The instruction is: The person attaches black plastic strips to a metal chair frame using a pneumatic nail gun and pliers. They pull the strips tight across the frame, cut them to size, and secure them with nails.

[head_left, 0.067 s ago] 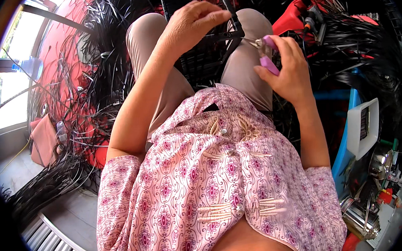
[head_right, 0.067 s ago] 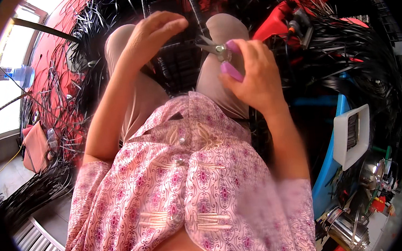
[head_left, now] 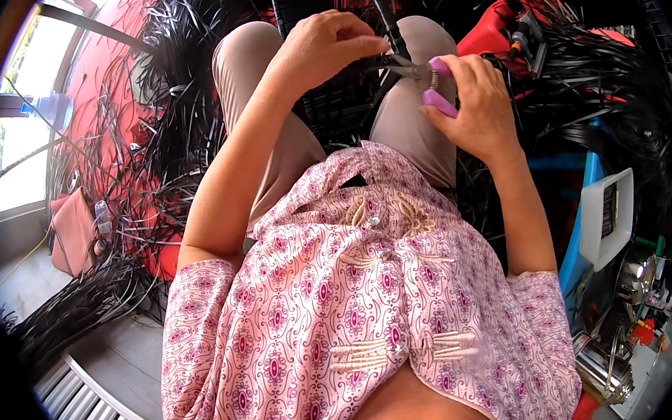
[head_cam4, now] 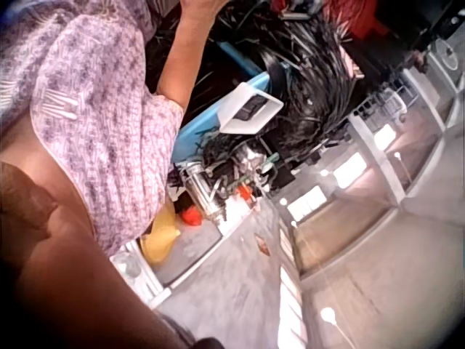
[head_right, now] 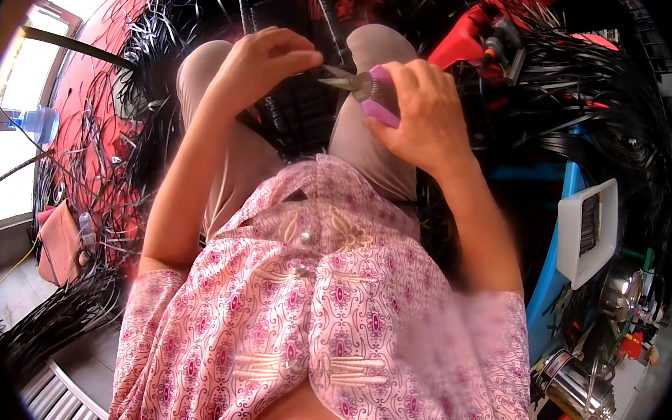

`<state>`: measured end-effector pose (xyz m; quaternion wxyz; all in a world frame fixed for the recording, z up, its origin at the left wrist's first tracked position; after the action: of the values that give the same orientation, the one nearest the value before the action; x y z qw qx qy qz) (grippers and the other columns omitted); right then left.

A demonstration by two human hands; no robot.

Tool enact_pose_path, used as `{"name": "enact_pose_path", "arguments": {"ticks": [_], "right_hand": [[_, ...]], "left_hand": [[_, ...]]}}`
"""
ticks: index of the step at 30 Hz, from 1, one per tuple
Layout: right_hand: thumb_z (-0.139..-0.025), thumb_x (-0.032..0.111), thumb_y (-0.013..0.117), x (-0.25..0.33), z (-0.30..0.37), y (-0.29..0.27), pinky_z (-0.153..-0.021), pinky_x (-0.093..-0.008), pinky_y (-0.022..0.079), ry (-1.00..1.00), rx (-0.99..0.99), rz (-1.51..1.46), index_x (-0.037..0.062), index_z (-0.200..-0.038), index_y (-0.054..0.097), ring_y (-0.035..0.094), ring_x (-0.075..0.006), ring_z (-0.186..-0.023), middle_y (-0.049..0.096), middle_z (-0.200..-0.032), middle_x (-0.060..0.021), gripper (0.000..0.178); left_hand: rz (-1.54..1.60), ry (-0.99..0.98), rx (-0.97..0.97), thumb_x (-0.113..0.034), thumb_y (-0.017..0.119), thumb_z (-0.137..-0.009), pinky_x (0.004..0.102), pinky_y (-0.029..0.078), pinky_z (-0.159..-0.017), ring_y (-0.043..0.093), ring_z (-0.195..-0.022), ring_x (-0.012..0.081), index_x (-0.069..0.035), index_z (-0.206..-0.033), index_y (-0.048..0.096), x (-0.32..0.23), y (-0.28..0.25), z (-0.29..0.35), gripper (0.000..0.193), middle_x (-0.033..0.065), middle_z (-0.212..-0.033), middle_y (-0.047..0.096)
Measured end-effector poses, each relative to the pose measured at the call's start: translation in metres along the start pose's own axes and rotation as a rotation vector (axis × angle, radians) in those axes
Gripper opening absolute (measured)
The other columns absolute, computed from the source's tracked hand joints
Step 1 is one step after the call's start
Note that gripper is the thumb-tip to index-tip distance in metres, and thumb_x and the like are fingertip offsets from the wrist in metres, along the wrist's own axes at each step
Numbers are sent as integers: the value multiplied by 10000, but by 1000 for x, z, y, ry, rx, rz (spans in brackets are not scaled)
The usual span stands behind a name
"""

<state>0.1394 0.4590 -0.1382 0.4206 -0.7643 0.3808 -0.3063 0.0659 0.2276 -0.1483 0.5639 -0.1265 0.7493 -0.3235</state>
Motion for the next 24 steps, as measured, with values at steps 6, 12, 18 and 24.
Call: {"name": "enact_pose_path", "arguments": {"ticks": [6,12,18,24], "right_hand": [[-744,372,787,-11,-21,22,-816,-409,449,-109,61,133,118,-1046,623,564,-271,-901,562,-915,-71,427],[-788,392,757,-12,-35,30,-764,-409,468,-184,121,134,91,-943,614,586,-274,-843,573,-857,-86,368],[-740,284,758,-21,-39,35,-754,-413,480,-231,214,169,50,-978,564,577,-293,-847,537,-872,-107,386],[-747,254,737,-16,-41,31,-762,-419,484,-263,260,176,44,-985,552,578,-295,-834,527,-871,-110,368]], "left_hand": [[13,-17,57,-205,744,-851,277,506,-757,663,-814,153,-26,-946,738,11,-1,-6,203,58,-875,684],[-28,61,65,-167,726,-851,288,506,-742,663,-804,169,-10,-916,730,7,-2,-9,169,69,-863,675],[-30,222,4,-244,716,-817,362,503,-687,655,-747,263,-65,-863,756,11,0,-15,189,87,-787,674],[-57,267,-3,-248,697,-829,379,500,-700,655,-777,285,-67,-848,748,10,1,-19,190,80,-787,664]]}}
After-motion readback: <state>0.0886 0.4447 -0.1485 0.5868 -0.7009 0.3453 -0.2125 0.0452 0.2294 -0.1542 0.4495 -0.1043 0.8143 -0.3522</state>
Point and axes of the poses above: each hand's wrist, its own z-axis away from the middle knuckle, its own y-axis out of the palm, x = y × z, the point moved 3 cm from there along -z, towards the middle knuckle
